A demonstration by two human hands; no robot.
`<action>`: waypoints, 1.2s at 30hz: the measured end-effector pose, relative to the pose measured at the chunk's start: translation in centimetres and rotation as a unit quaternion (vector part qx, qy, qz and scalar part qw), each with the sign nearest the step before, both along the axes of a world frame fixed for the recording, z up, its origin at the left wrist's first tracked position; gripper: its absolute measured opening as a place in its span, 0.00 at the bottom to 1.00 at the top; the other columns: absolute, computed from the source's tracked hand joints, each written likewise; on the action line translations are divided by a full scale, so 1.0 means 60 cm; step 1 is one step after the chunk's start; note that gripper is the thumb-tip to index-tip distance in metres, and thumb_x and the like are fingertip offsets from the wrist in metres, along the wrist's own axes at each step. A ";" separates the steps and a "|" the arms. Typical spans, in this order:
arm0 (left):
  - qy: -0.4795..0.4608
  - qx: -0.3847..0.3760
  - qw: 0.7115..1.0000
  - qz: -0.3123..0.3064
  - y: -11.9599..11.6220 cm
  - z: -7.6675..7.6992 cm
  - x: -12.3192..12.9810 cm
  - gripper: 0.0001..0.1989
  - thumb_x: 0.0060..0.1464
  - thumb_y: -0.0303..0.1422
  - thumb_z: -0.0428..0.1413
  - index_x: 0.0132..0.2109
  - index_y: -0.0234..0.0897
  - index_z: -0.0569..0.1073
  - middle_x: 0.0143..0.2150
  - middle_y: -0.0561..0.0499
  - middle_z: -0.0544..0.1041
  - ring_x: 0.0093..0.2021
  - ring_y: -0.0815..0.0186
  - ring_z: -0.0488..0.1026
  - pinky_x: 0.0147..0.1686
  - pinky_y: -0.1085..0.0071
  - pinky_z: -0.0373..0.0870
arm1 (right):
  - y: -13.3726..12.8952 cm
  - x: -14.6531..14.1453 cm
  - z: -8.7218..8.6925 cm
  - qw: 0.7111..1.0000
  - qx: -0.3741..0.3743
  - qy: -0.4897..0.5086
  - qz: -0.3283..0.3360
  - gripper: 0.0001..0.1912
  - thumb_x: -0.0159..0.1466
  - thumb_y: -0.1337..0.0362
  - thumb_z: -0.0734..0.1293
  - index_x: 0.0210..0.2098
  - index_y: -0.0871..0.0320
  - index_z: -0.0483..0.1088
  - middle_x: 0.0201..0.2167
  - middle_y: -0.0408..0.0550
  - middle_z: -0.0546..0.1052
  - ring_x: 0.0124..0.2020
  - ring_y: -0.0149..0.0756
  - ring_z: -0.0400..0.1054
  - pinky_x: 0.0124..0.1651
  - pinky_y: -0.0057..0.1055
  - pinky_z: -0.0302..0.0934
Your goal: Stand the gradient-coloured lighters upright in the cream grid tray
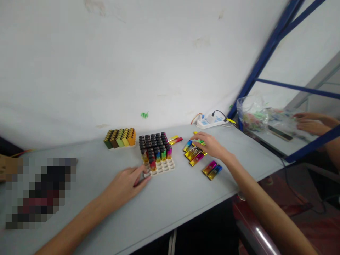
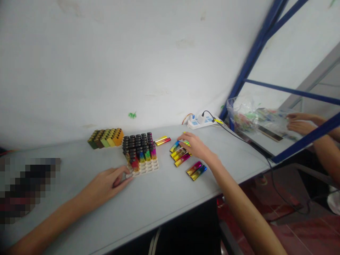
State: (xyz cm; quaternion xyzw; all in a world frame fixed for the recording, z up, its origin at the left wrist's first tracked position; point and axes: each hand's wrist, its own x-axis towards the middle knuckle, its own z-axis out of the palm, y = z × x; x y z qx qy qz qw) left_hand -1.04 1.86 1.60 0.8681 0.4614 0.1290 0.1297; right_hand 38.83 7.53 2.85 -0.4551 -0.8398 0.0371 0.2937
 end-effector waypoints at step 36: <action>0.033 0.003 0.999 -0.015 -0.008 -0.001 0.005 0.12 0.70 0.43 0.49 0.42 0.41 0.70 0.28 0.53 0.71 0.30 0.59 0.72 0.34 0.68 0.65 | -0.033 -0.189 0.035 0.812 -0.288 0.492 0.126 0.20 0.69 0.42 0.67 0.43 0.52 0.67 0.21 0.33 0.56 0.19 0.26 0.44 0.21 0.24 0.38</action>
